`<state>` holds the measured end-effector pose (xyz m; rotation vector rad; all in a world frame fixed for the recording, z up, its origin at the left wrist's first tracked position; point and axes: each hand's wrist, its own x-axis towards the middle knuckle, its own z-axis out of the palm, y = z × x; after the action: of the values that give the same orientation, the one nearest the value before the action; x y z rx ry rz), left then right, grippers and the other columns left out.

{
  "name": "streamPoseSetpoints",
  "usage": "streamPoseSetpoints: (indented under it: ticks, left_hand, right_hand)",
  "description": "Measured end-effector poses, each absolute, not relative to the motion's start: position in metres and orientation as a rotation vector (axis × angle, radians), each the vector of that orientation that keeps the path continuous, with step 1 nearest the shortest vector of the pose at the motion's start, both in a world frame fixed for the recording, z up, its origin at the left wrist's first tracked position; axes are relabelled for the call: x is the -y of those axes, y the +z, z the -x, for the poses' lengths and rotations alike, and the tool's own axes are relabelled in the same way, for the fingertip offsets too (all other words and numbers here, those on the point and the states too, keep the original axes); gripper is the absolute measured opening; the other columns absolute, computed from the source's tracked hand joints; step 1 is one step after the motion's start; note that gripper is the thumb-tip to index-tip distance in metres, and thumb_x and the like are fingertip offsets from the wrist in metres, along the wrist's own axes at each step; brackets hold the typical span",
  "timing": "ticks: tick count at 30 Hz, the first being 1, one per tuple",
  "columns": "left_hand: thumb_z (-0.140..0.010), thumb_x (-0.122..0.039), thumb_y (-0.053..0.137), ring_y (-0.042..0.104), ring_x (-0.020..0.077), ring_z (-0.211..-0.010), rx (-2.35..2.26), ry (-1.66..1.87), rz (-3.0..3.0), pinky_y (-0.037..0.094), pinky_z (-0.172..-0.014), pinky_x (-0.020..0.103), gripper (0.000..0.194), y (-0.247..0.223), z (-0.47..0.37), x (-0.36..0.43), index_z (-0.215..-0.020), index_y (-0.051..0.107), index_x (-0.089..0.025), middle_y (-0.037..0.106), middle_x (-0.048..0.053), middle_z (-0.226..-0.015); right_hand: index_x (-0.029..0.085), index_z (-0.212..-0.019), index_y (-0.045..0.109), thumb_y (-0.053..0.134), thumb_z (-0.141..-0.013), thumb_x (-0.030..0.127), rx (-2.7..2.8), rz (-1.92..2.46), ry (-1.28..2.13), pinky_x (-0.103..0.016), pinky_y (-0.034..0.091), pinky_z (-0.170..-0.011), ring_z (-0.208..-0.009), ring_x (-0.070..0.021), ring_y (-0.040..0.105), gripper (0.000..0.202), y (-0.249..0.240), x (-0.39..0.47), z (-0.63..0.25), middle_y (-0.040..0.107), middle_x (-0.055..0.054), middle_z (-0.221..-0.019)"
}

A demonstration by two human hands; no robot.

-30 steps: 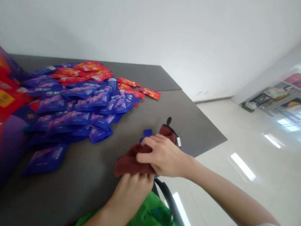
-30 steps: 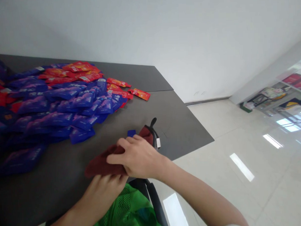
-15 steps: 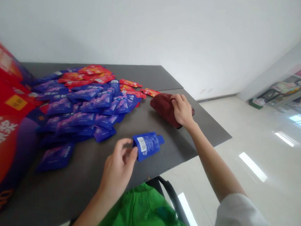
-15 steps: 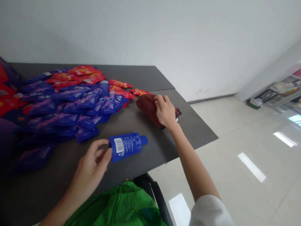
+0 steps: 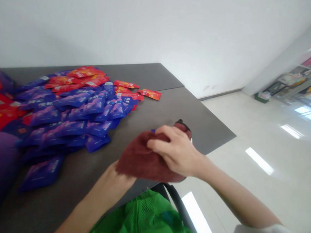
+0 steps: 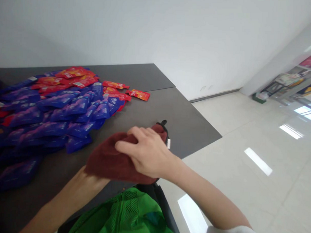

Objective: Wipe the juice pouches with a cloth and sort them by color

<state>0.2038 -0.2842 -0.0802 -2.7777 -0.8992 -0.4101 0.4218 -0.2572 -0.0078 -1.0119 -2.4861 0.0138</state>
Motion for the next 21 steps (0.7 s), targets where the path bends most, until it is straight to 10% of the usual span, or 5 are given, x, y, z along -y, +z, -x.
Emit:
streamPoseSetpoints:
  ticks: [11, 21]
  left_hand:
    - [-0.077, 0.0, 0.047, 0.062, 0.0149, -0.062, 0.966, -0.481, 2.621, 0.05, -0.064, 0.027, 0.025, -0.072, -0.256, 0.304, -0.095, 0.063, -0.008, 0.068, 0.005, -0.073]
    - [-0.074, -0.005, 0.054, 0.058, 0.0158, -0.057, 1.074, -0.437, 2.66, 0.048, -0.054, 0.027, 0.01, -0.072, -0.264, 0.307, -0.078, 0.058, -0.013, 0.063, 0.003, -0.064]
  right_hand:
    - [0.025, -0.115, 0.056, 0.031, -0.095, 0.025, 2.654, 1.514, -0.167, -0.031, 0.032, -0.072, -0.077, -0.0185, 0.05, 0.032, -0.046, 0.162, -0.425, 0.054, -0.008, -0.095]
    - [0.028, -0.095, 0.062, 0.044, -0.089, 0.023, 2.891, 0.998, 0.019, -0.03, 0.028, -0.068, -0.074, -0.0161, 0.046, 0.019, -0.048, 0.234, -0.406, 0.052, -0.004, -0.088]
